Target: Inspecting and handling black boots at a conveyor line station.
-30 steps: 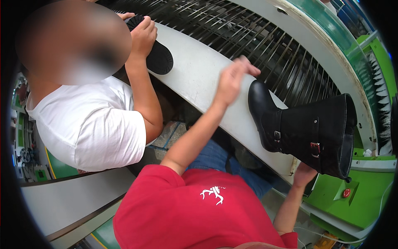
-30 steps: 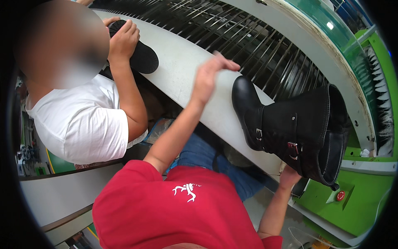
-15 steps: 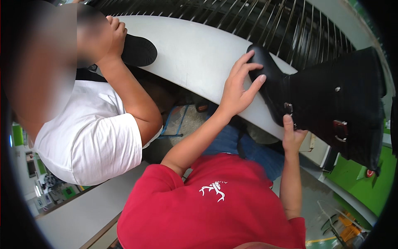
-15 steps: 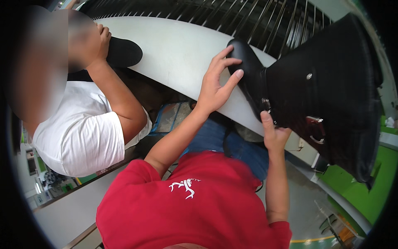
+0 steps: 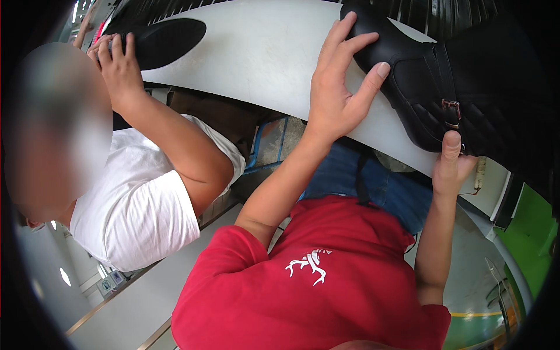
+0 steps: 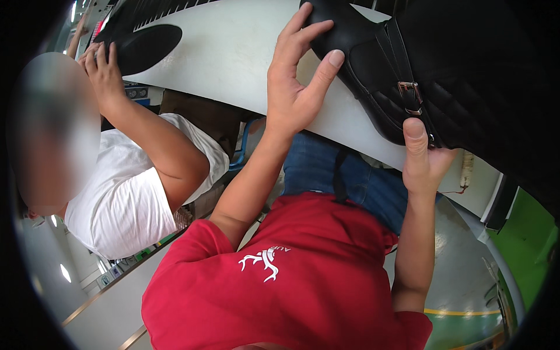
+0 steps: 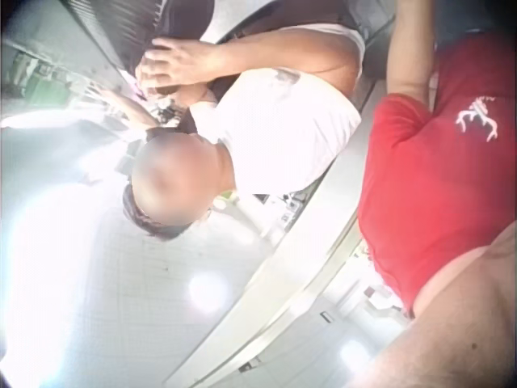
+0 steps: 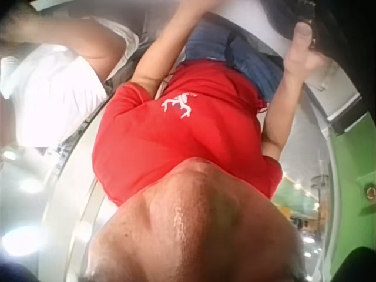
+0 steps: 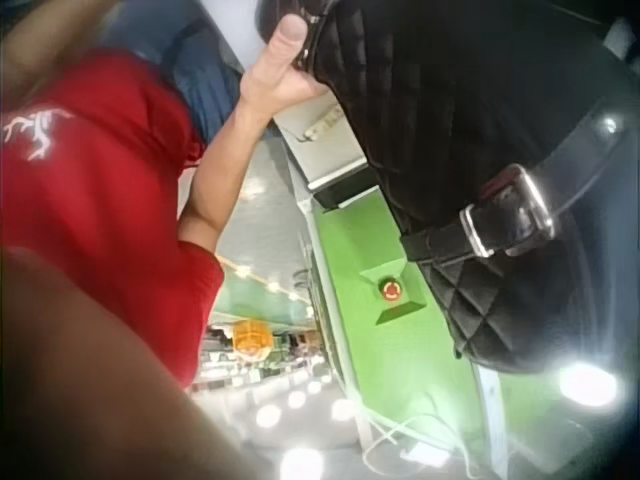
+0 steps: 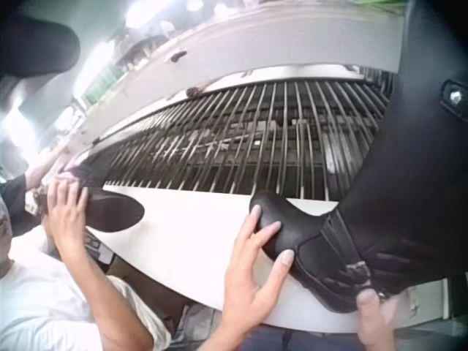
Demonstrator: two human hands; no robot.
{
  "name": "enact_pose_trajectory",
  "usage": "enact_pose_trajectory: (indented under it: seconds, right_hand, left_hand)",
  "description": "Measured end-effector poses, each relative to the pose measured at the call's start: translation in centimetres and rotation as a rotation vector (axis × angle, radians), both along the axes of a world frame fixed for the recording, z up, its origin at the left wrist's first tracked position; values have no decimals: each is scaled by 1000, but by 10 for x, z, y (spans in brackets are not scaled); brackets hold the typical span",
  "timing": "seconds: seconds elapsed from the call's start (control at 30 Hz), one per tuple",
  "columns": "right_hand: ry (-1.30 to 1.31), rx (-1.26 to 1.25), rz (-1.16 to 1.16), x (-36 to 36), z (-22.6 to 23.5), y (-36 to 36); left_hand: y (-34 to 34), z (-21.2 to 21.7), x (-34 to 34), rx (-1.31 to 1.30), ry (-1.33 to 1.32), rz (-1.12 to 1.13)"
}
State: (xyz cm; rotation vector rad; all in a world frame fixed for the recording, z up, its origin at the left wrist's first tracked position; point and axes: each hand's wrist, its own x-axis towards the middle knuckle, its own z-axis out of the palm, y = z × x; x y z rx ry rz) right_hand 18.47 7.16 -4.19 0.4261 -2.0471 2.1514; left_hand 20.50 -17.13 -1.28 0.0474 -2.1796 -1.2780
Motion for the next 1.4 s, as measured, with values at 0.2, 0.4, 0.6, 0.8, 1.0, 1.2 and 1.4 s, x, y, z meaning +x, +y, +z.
enact_pose_trajectory:
  seconds: [0.2, 0.4, 0.6, 0.8, 1.0, 1.2, 1.4]
  right_hand:
    - [-22, 50, 20, 1, 4, 1]
    - [-55, -10, 38, -2, 3, 0]
    - [-59, -10, 48, -1, -1, 3]
    - [-42, -8, 19, -2, 3, -1]
    - [-153, -10, -67, -3, 22, -11]
    - [-112, -49, -103, -8, 25, -9]
    - [-115, -228, -90, -2, 9, 2]
  left_hand:
    - [0, 2, 1, -30, 40, 20]
    - [-1, 3, 0, -112, 15, 12]
    - [0, 4, 2, -27, 3, -11]
    - [-1, 3, 4, -28, -12, -2]
    - [2, -3, 2, 291, 35, -60]
    - [1, -8, 1, 474, 62, -163]
    - [0, 3, 1, 785, 45, -171]
